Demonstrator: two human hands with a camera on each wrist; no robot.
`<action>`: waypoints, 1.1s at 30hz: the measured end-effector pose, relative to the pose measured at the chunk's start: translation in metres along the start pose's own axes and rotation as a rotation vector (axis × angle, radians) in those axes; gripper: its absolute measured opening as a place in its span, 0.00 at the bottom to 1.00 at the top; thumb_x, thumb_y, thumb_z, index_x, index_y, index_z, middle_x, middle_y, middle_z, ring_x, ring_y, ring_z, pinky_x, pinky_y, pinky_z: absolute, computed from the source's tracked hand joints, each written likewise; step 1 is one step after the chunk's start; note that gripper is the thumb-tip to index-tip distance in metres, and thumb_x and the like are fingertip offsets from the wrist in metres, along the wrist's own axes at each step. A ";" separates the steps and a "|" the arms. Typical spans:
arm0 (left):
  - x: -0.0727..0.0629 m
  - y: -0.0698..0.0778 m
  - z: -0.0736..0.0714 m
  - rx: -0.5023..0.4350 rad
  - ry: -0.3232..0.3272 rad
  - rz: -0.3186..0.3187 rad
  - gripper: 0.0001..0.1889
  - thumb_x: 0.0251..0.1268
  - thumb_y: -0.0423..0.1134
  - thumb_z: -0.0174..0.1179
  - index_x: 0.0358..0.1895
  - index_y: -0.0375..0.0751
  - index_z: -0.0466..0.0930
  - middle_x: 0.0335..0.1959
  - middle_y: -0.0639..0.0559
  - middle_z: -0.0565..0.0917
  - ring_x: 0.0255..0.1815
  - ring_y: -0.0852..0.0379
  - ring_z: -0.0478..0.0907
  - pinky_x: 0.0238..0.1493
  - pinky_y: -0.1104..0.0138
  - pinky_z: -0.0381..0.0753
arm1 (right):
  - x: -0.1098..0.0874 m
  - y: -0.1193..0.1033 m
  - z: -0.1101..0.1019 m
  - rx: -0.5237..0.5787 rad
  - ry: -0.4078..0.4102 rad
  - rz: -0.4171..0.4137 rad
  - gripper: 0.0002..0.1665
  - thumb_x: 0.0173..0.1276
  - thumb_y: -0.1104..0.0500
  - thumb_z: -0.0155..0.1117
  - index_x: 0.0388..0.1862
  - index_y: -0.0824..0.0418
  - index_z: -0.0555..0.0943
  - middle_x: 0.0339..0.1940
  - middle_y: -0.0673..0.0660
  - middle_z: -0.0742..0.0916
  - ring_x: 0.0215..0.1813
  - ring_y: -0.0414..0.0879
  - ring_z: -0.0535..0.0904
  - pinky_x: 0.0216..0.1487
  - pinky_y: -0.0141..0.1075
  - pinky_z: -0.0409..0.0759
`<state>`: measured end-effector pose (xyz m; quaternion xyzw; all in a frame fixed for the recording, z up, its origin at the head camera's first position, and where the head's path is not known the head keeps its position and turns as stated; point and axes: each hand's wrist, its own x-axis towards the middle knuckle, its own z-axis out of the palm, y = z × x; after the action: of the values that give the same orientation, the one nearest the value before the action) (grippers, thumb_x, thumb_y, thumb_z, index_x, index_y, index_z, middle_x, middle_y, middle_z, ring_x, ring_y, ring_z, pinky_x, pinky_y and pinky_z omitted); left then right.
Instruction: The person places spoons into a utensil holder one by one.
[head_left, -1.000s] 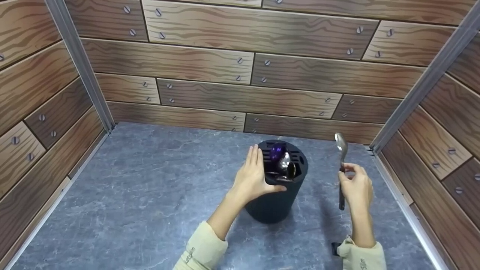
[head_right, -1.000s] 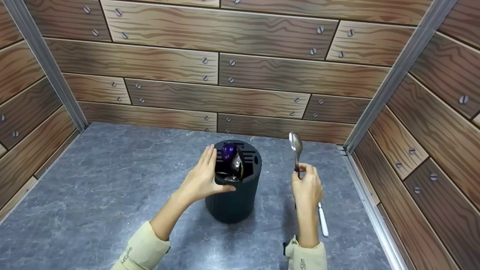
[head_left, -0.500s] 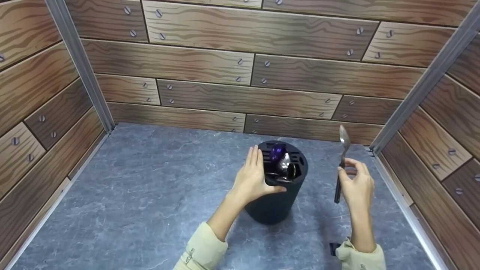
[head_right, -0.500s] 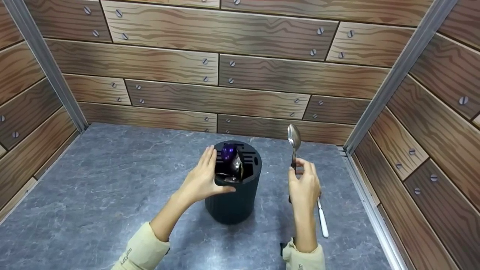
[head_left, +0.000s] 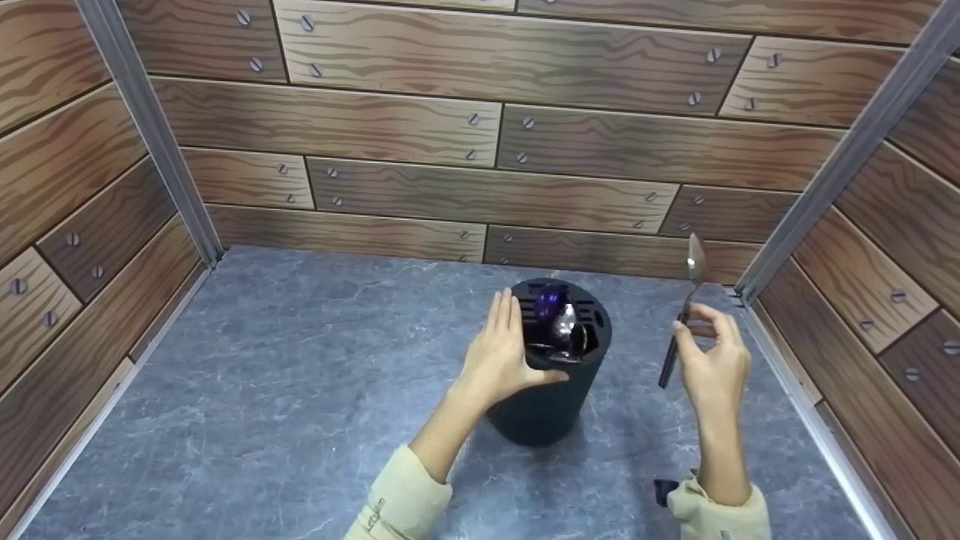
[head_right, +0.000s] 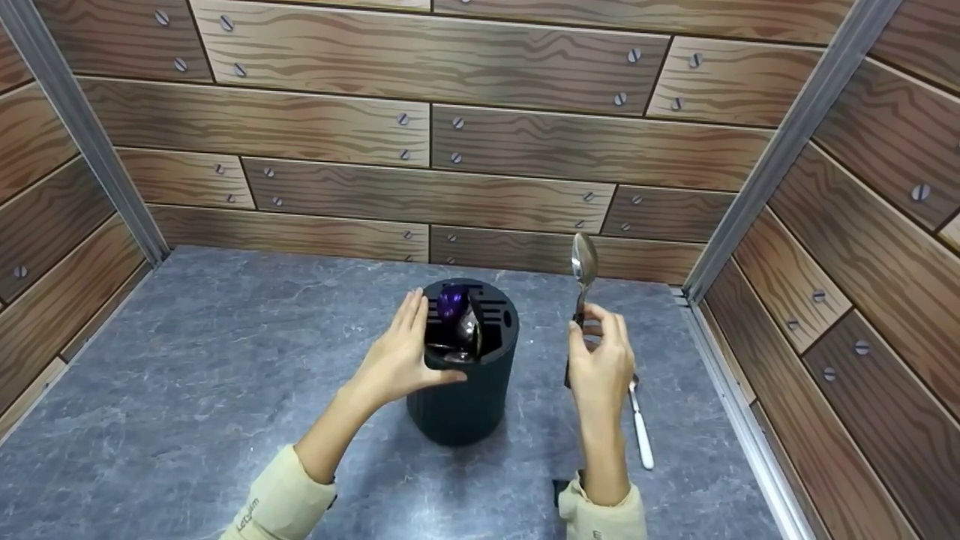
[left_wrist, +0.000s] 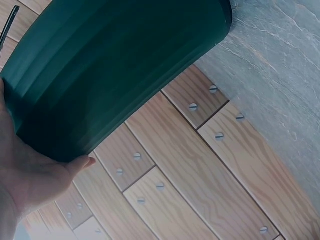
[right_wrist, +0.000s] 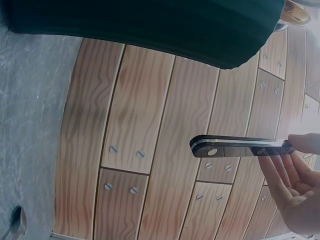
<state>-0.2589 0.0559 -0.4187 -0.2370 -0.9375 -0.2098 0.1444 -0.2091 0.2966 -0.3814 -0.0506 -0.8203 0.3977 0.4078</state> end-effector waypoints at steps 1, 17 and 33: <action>0.000 0.000 0.000 0.002 0.003 0.001 0.65 0.34 0.76 0.58 0.67 0.24 0.50 0.69 0.33 0.50 0.70 0.44 0.45 0.61 0.58 0.63 | 0.000 -0.001 0.000 0.009 0.000 -0.003 0.14 0.58 0.70 0.64 0.44 0.69 0.78 0.40 0.56 0.81 0.35 0.31 0.73 0.32 0.21 0.72; -0.001 -0.001 -0.004 0.011 0.016 0.012 0.65 0.34 0.76 0.59 0.66 0.23 0.51 0.69 0.32 0.51 0.70 0.43 0.45 0.64 0.59 0.57 | -0.003 -0.040 -0.001 0.239 0.049 -0.057 0.15 0.56 0.73 0.64 0.44 0.75 0.77 0.41 0.56 0.81 0.38 0.39 0.77 0.37 0.25 0.77; -0.001 0.001 0.000 0.004 0.014 0.013 0.65 0.34 0.76 0.58 0.67 0.23 0.51 0.69 0.32 0.52 0.70 0.42 0.46 0.63 0.60 0.58 | -0.011 -0.058 0.007 0.469 0.090 -0.186 0.16 0.52 0.81 0.61 0.42 0.80 0.73 0.41 0.61 0.82 0.38 0.44 0.79 0.40 0.30 0.79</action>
<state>-0.2574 0.0559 -0.4187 -0.2415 -0.9353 -0.2086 0.1528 -0.1924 0.2482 -0.3505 0.1036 -0.6878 0.5353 0.4792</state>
